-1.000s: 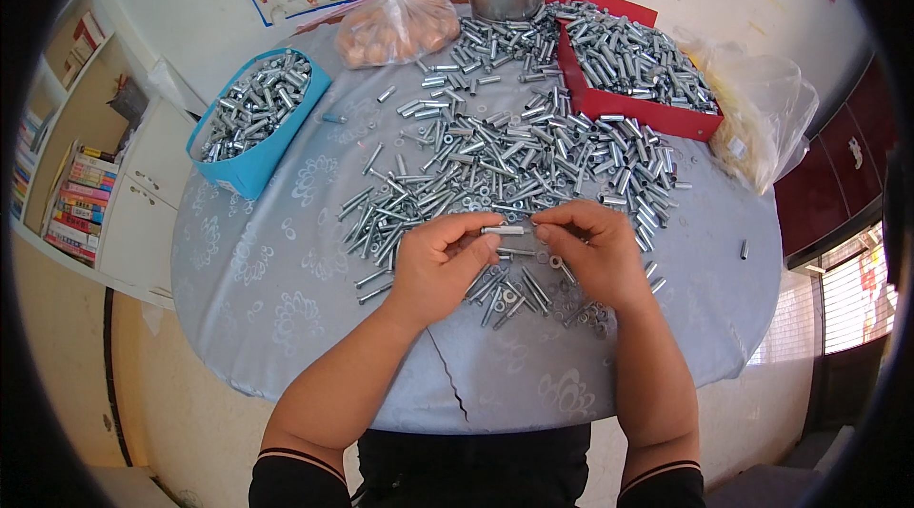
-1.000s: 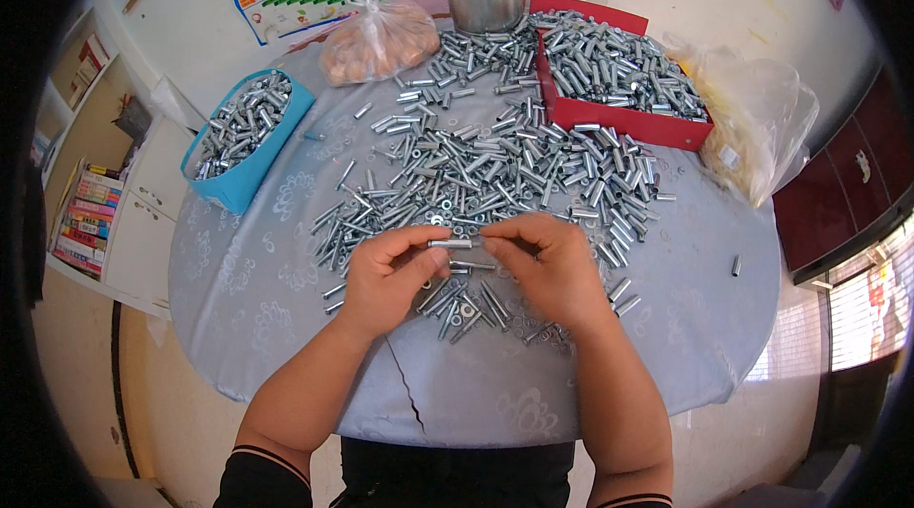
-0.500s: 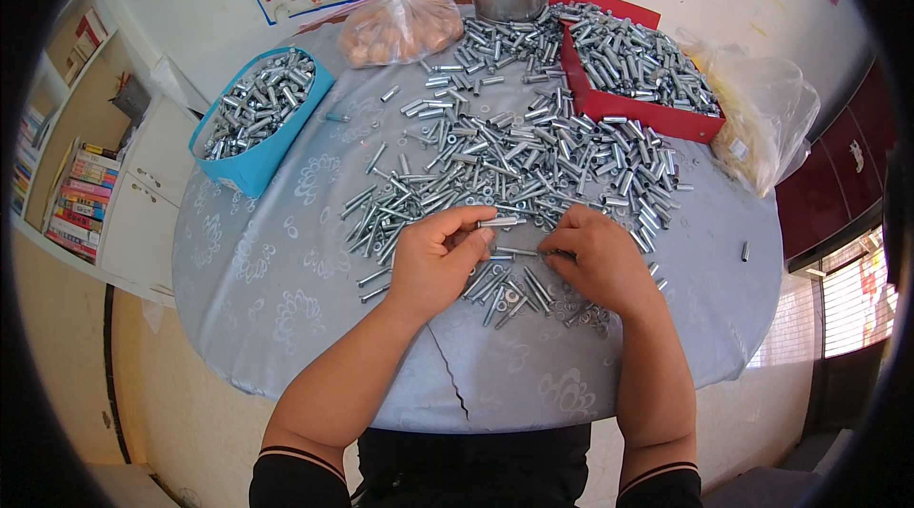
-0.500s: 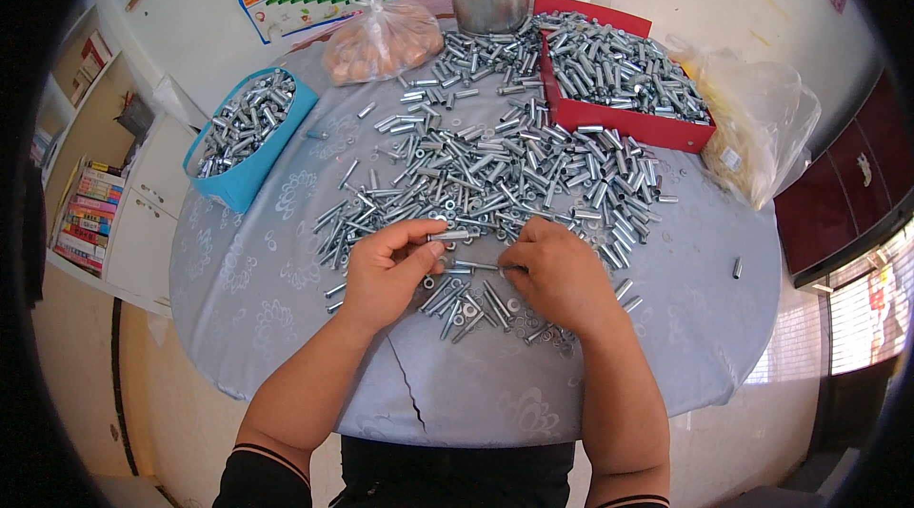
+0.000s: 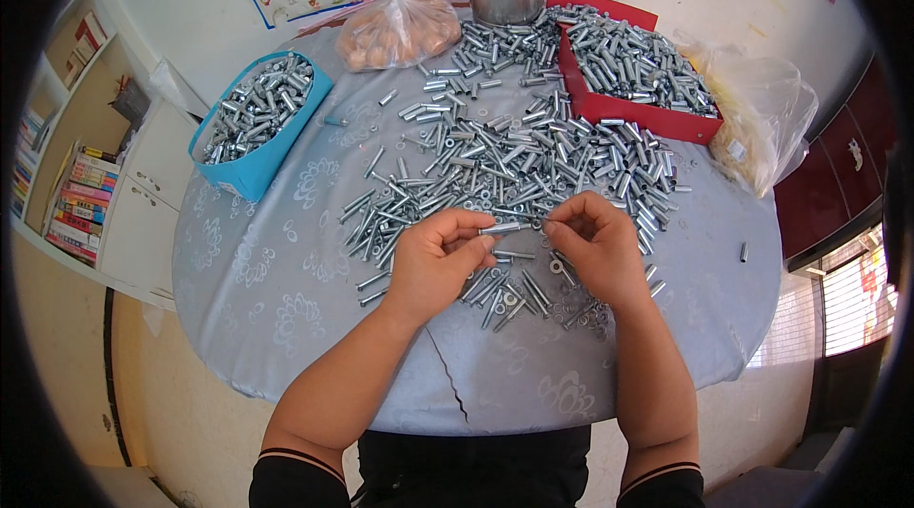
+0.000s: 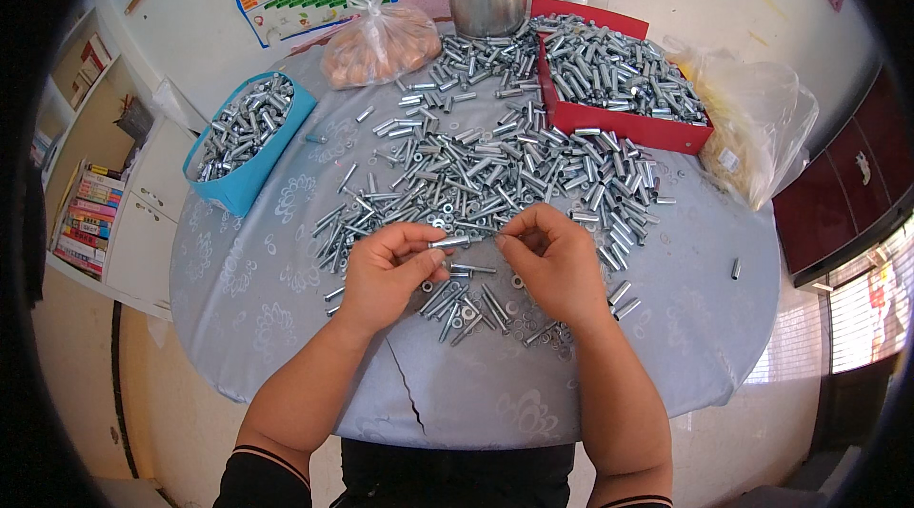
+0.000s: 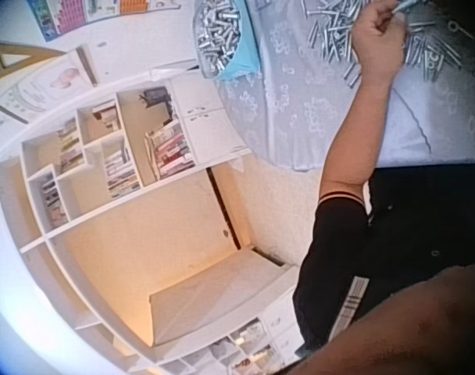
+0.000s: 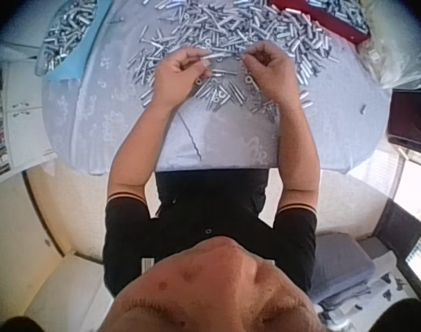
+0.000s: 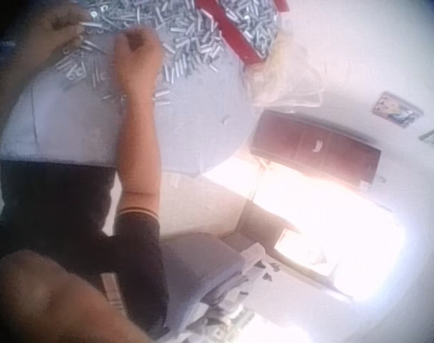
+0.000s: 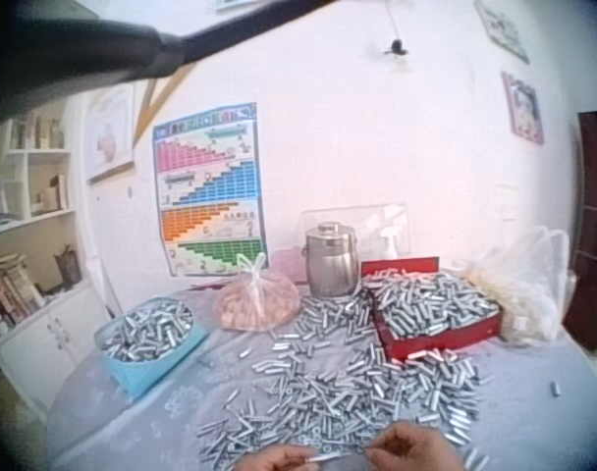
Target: The person repeatedly picks up metal bolts and washers from a table, threads the washers onto the bolts, and places the assembled fasteners into a blue bin. The task involves continuous manual assembly of hardware components.
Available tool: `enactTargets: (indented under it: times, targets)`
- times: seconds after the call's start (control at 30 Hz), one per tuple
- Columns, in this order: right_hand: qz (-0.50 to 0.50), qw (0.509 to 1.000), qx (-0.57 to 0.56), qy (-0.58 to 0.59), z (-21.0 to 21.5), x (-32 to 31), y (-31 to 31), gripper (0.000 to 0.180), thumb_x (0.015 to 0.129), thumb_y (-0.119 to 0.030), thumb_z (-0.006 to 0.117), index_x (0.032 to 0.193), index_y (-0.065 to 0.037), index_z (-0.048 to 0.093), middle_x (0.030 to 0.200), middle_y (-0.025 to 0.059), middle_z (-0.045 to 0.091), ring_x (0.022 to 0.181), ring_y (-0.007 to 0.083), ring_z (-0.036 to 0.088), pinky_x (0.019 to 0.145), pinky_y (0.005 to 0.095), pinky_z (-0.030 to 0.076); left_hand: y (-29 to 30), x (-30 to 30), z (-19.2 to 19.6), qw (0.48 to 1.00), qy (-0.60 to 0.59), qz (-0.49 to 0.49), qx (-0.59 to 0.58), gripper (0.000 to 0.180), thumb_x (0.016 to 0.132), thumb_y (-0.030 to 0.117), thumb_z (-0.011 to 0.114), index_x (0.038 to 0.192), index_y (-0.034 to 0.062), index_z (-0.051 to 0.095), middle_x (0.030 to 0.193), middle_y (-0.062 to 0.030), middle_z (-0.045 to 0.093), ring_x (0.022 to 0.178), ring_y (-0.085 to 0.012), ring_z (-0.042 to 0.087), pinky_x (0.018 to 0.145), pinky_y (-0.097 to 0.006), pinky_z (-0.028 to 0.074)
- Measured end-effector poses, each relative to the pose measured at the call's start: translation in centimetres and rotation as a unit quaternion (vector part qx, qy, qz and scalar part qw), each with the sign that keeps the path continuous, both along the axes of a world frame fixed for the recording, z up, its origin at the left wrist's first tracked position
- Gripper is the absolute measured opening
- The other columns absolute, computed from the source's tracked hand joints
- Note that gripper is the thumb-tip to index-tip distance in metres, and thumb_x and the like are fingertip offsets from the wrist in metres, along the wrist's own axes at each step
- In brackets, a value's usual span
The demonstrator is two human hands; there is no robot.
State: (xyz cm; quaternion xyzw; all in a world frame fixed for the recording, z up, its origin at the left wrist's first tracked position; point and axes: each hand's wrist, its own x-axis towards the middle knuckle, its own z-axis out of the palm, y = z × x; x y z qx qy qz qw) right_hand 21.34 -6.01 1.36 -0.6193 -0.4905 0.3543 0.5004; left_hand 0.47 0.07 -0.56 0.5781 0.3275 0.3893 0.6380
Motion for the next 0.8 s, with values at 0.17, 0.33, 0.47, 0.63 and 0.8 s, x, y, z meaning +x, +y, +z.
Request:
enactTargets:
  times: [0.17,0.33,0.47,0.63,0.8]
  targets:
    - [0.051,0.997,0.026,0.05,-0.6,-0.9,0.1,0.008,0.083,-0.001,0.069,0.089,-0.001,0.064,0.088,0.0024,0.068,0.075,0.0069,0.061,0.069,0.0226,0.049,0.0,0.0,-0.1,1.0,-0.005,-0.009,-0.002,0.021,0.09,-0.003,0.062,0.111,-0.0029,0.062,0.098,-0.0131,0.07,0.078,-0.0138,0.068,0.07,-0.025,0.057]
    - [0.066,0.996,0.025,0.049,-0.3,-1.0,0.0,0.008,0.083,0.001,0.069,0.089,0.0,0.064,0.095,0.0042,0.069,0.079,0.0075,0.062,0.072,0.0237,0.051,-0.1,0.0,0.1,1.0,-0.01,-0.018,-0.02,0.02,0.091,-0.002,0.062,0.111,-0.0032,0.062,0.098,-0.0136,0.07,0.08,-0.0144,0.069,0.071,-0.025,0.057]
    - [0.067,0.994,0.024,0.084,0.1,-1.1,-0.1,0.011,0.082,0.003,0.071,0.091,0.0,0.065,0.094,0.0038,0.068,0.08,0.0079,0.062,0.072,0.0234,0.051,-0.1,0.0,-0.1,0.999,-0.019,-0.033,-0.024,0.021,0.092,-0.001,0.062,0.112,-0.0035,0.061,0.099,-0.0136,0.07,0.081,-0.015,0.069,0.072,-0.025,0.058]
    - [0.079,0.99,0.006,0.118,0.0,-1.0,-0.1,0.018,0.082,0.001,0.073,0.099,0.0,0.067,0.091,0.0029,0.068,0.08,0.0083,0.063,0.072,0.0231,0.051,-0.2,0.1,0.0,0.999,-0.014,-0.052,-0.003,0.021,0.092,0.0,0.061,0.113,-0.0037,0.06,0.1,-0.0135,0.069,0.083,-0.0157,0.069,0.074,-0.025,0.057]
    - [0.047,0.987,0.001,0.151,0.2,-0.5,0.2,0.014,0.087,-0.005,0.071,0.098,0.001,0.067,0.091,0.0033,0.069,0.079,0.0071,0.063,0.069,0.0233,0.05,-0.1,-0.1,-0.3,0.999,-0.017,-0.042,-0.002,0.021,0.093,0.002,0.06,0.114,-0.0034,0.059,0.101,-0.0136,0.069,0.085,-0.0167,0.069,0.075,-0.027,0.057]
